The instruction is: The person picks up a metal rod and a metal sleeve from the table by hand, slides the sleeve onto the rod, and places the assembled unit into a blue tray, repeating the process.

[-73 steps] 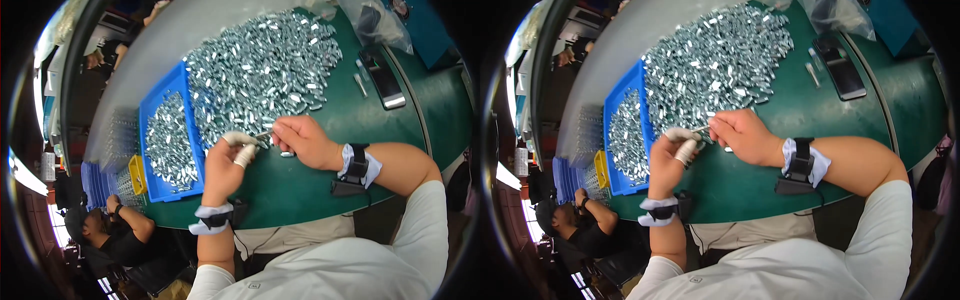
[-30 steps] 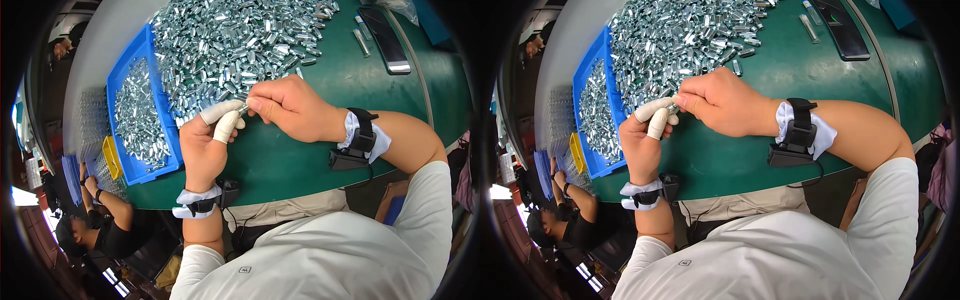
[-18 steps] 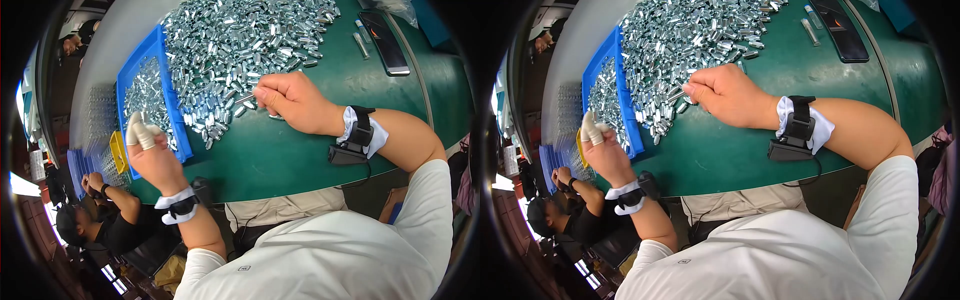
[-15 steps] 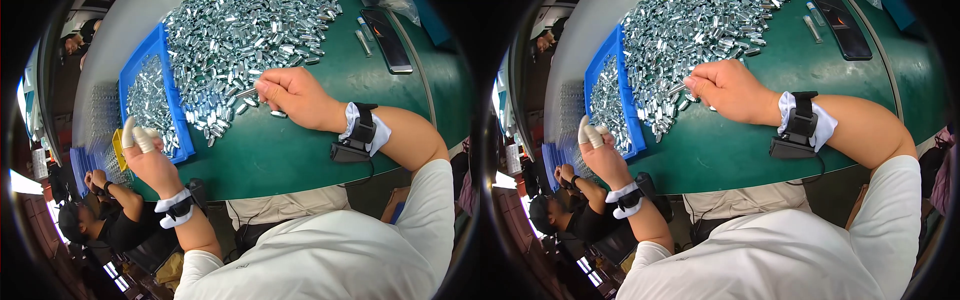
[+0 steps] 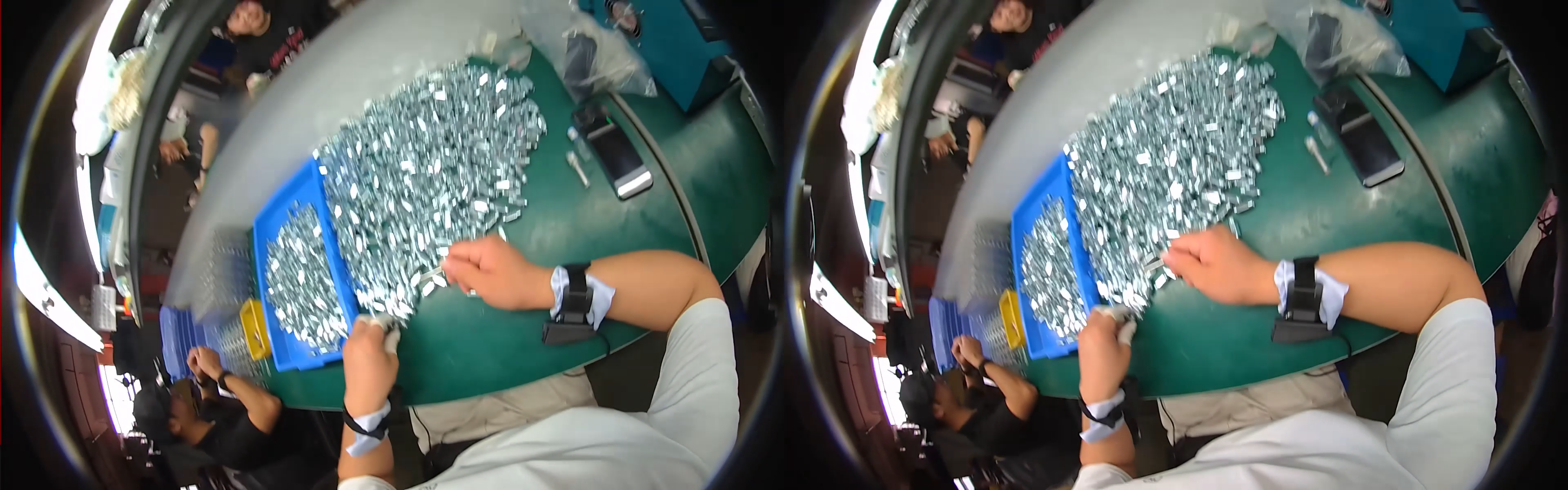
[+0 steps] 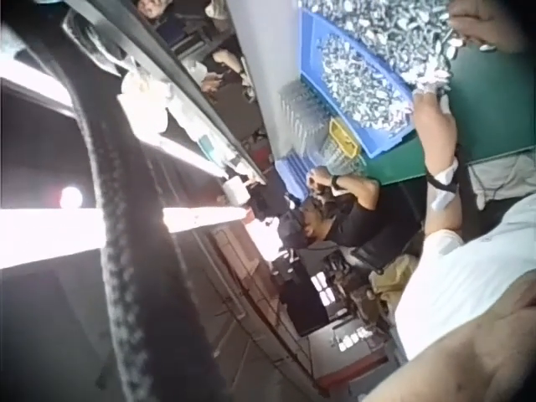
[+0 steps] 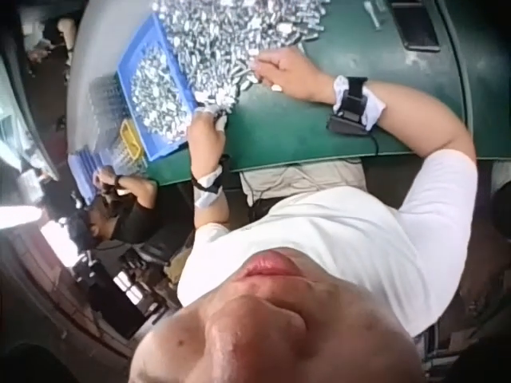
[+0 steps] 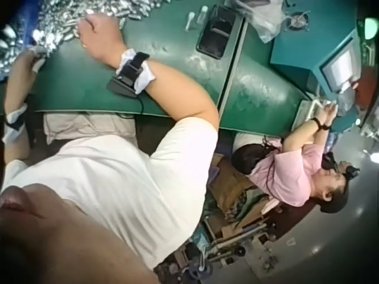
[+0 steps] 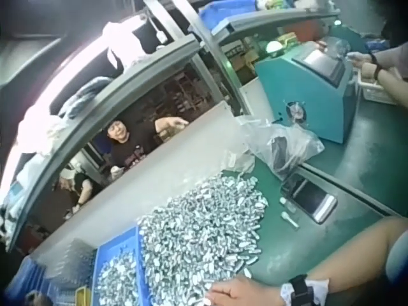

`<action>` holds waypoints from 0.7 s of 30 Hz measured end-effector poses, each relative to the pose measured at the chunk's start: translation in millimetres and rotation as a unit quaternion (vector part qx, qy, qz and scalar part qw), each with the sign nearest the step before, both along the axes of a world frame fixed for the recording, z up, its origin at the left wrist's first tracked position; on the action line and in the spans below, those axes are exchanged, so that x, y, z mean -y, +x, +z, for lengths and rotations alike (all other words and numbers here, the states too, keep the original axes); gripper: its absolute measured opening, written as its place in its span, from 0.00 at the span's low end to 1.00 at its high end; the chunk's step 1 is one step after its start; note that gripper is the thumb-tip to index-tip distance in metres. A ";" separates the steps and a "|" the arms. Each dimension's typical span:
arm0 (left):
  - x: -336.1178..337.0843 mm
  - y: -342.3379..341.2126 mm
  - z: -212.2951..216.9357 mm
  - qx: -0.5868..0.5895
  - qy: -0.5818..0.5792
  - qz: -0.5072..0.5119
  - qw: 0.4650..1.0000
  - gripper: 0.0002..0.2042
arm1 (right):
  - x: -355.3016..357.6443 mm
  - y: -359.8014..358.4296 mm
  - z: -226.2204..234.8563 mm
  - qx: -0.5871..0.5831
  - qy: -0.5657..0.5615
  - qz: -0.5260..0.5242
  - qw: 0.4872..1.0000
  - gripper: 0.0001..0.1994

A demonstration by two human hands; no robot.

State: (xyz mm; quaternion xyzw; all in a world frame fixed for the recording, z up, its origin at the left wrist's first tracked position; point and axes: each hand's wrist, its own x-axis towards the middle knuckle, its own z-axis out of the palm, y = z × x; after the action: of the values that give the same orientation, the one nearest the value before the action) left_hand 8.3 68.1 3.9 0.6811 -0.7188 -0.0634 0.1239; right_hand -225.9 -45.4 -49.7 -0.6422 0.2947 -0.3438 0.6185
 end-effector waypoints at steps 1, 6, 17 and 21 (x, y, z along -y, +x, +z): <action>-1.1 2.4 -1.3 -0.007 0.008 0.000 1.000 0.10 | 0.4 0.5 0.2 0.007 -0.023 -0.013 1.000 0.15; -3.8 -0.4 0.7 -0.001 -0.047 0.003 0.999 0.10 | -3.2 0.8 12.2 0.026 -0.024 -0.016 0.999 0.17; 51.8 -29.9 13.1 -0.370 0.010 0.021 0.929 0.08 | 8.6 2.7 16.7 0.007 -0.049 -0.011 0.999 0.15; 51.9 -29.1 0.2 -0.383 -0.004 -0.067 0.921 0.11 | -2.6 -1.3 12.4 0.006 -0.014 -0.019 1.000 0.14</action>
State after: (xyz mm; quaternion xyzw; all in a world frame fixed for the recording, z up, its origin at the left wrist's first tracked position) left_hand -20.8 16.1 4.1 0.5550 -0.6605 -0.3244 0.3880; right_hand -227.2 -42.7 -37.3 -0.6432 0.2987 -0.3635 0.6041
